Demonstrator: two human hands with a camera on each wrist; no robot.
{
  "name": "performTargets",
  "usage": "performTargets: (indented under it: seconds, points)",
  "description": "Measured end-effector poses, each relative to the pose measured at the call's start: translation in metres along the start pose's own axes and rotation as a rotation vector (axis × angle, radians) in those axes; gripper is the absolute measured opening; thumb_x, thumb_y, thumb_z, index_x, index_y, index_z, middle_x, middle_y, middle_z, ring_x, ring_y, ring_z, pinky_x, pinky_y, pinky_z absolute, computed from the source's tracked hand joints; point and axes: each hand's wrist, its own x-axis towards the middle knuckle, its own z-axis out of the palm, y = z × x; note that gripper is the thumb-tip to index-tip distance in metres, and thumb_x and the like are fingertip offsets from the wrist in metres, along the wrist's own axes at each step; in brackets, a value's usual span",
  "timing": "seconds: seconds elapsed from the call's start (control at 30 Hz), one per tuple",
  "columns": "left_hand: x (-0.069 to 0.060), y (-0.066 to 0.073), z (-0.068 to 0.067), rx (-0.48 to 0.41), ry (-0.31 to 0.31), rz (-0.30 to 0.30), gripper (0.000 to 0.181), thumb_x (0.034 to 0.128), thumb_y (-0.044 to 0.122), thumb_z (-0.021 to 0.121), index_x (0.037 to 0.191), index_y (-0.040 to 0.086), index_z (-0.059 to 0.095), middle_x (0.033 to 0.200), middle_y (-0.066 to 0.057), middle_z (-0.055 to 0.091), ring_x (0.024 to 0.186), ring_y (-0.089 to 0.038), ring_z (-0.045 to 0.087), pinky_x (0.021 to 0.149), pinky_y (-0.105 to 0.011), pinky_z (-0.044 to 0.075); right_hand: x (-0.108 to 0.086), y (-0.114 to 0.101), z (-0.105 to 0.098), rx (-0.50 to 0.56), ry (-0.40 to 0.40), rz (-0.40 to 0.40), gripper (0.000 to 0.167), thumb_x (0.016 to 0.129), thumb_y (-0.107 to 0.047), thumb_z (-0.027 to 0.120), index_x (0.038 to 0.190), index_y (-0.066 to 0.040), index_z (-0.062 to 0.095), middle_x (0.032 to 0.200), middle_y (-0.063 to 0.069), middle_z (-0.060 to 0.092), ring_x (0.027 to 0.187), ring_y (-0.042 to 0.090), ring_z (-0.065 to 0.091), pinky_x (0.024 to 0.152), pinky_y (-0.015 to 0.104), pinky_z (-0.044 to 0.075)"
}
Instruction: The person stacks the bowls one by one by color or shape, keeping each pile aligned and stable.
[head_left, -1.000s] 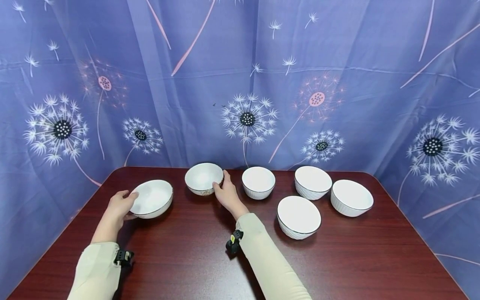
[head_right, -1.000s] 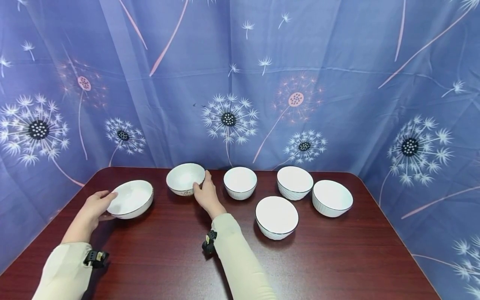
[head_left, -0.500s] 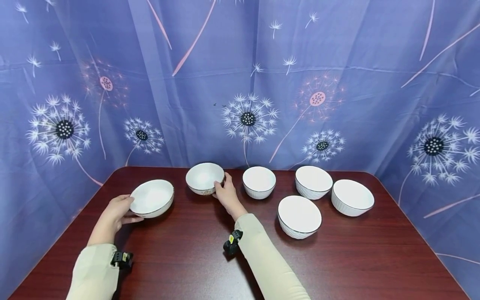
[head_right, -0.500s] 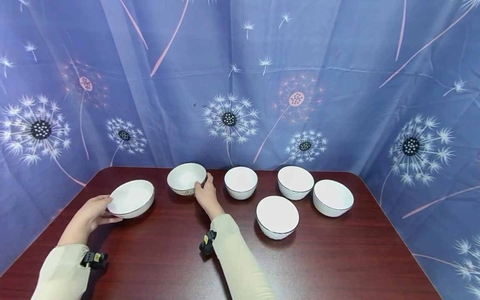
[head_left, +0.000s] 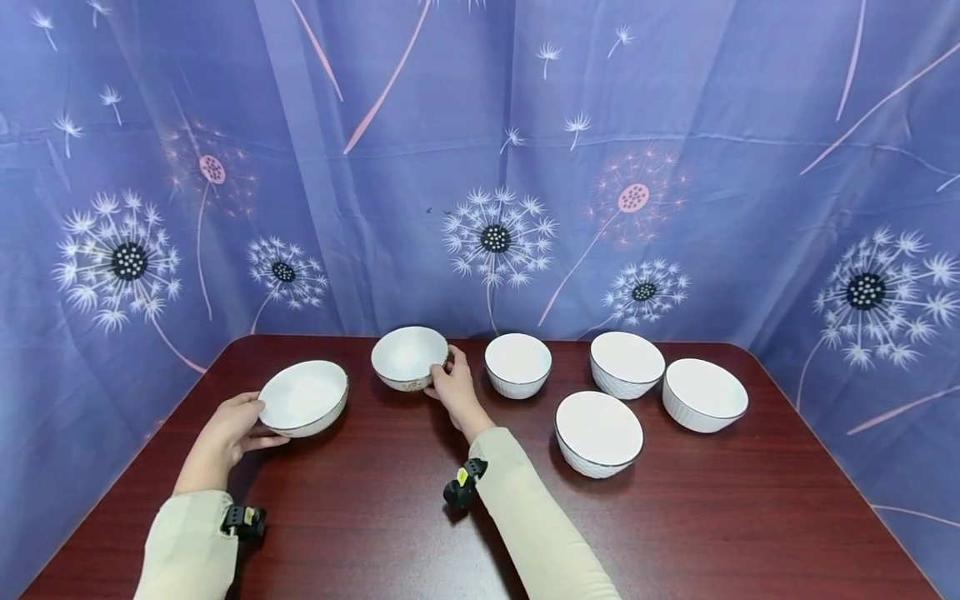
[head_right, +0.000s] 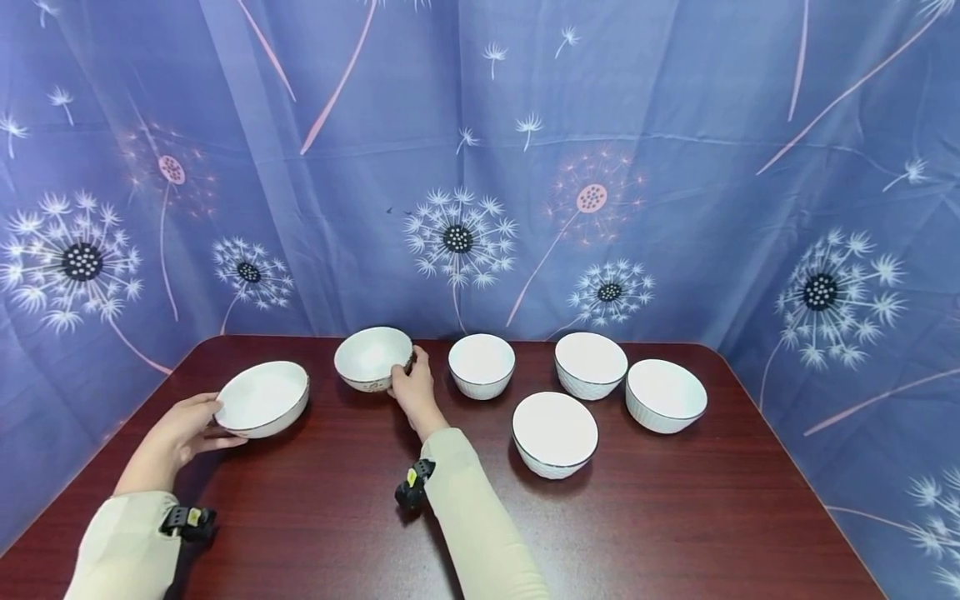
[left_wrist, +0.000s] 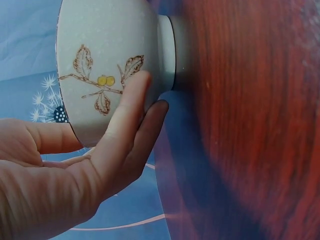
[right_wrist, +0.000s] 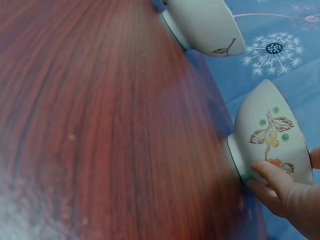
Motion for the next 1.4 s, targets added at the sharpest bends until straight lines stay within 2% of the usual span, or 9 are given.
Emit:
performTargets:
  seconds: [0.23, 0.33, 0.5, 0.63, 0.83, 0.97, 1.13, 1.4]
  points:
    - [0.001, -0.001, 0.001, 0.029, 0.015, -0.006, 0.054, 0.1012, 0.007, 0.022, 0.145, -0.017, 0.002, 0.124, -0.039, 0.037, 0.069, -0.015, 0.065, 0.072, -0.043, 0.057, 0.001, 0.001, -0.002, -0.015, 0.034, -0.012, 0.057, 0.093, 0.000, 0.041, 0.148, 0.000, 0.026, 0.130, 0.029, 0.046, 0.096, 0.033, 0.062, 0.078, 0.041, 0.057]
    - [0.001, -0.002, 0.001, 0.033, 0.017, -0.008, 0.054, 0.1015, 0.007, 0.022, 0.146, -0.016, 0.002, 0.125, -0.040, 0.036, 0.069, -0.015, 0.065, 0.073, -0.044, 0.057, -0.007, -0.008, -0.002, -0.018, 0.032, -0.019, 0.055, 0.093, 0.001, 0.041, 0.147, 0.002, 0.027, 0.128, 0.031, 0.048, 0.093, 0.032, 0.063, 0.077, 0.041, 0.057]
    - [0.001, -0.004, 0.001, 0.037, 0.015, -0.010, 0.054, 0.1010, 0.007, 0.022, 0.145, -0.017, 0.002, 0.125, -0.039, 0.036, 0.069, -0.014, 0.066, 0.073, -0.044, 0.057, -0.028, -0.033, -0.002, -0.054, -0.001, -0.035, 0.055, 0.093, 0.005, 0.039, 0.146, 0.007, 0.026, 0.132, 0.035, 0.045, 0.108, 0.044, 0.058, 0.083, 0.049, 0.054]
    - [0.002, -0.004, 0.000, 0.029, 0.012, -0.013, 0.054, 0.1014, 0.007, 0.021, 0.145, -0.017, 0.001, 0.125, -0.040, 0.035, 0.069, -0.015, 0.066, 0.073, -0.044, 0.057, -0.019, -0.025, -0.004, -0.057, -0.007, -0.039, 0.055, 0.093, 0.005, 0.040, 0.146, 0.005, 0.027, 0.134, 0.035, 0.045, 0.113, 0.046, 0.055, 0.082, 0.054, 0.053]
    - [0.002, -0.004, -0.001, 0.020, 0.011, -0.019, 0.053, 0.1013, 0.006, 0.021, 0.145, -0.017, 0.001, 0.123, -0.040, 0.037, 0.068, -0.016, 0.065, 0.072, -0.044, 0.057, -0.007, -0.010, -0.005, -0.065, 0.036, -0.034, 0.052, 0.094, 0.002, 0.041, 0.146, 0.000, 0.033, 0.132, 0.030, 0.049, 0.107, 0.038, 0.060, 0.074, 0.043, 0.057]
    - [0.001, -0.002, 0.000, 0.021, 0.011, -0.014, 0.054, 0.1006, 0.006, 0.021, 0.145, -0.017, 0.002, 0.128, -0.043, 0.031, 0.068, -0.015, 0.065, 0.072, -0.044, 0.057, -0.009, -0.012, -0.006, -0.079, 0.060, -0.047, 0.051, 0.094, 0.001, 0.041, 0.144, 0.000, 0.034, 0.127, 0.029, 0.052, 0.099, 0.035, 0.063, 0.070, 0.039, 0.058]
    - [0.000, 0.000, 0.001, 0.020, 0.009, -0.013, 0.054, 0.1000, 0.005, 0.022, 0.145, -0.017, 0.002, 0.130, -0.043, 0.029, 0.069, -0.016, 0.065, 0.071, -0.043, 0.058, -0.012, -0.015, -0.011, -0.096, 0.068, -0.042, 0.051, 0.093, 0.001, 0.041, 0.144, 0.001, 0.035, 0.125, 0.028, 0.054, 0.093, 0.033, 0.065, 0.071, 0.043, 0.058]
    - [-0.002, 0.001, 0.002, 0.023, 0.010, -0.010, 0.054, 0.0999, 0.005, 0.022, 0.145, -0.018, 0.003, 0.128, -0.042, 0.032, 0.068, -0.014, 0.065, 0.071, -0.043, 0.058, -0.018, -0.021, -0.018, -0.104, 0.042, -0.019, 0.050, 0.094, 0.000, 0.040, 0.144, 0.001, 0.034, 0.127, 0.030, 0.053, 0.098, 0.036, 0.064, 0.073, 0.043, 0.057]
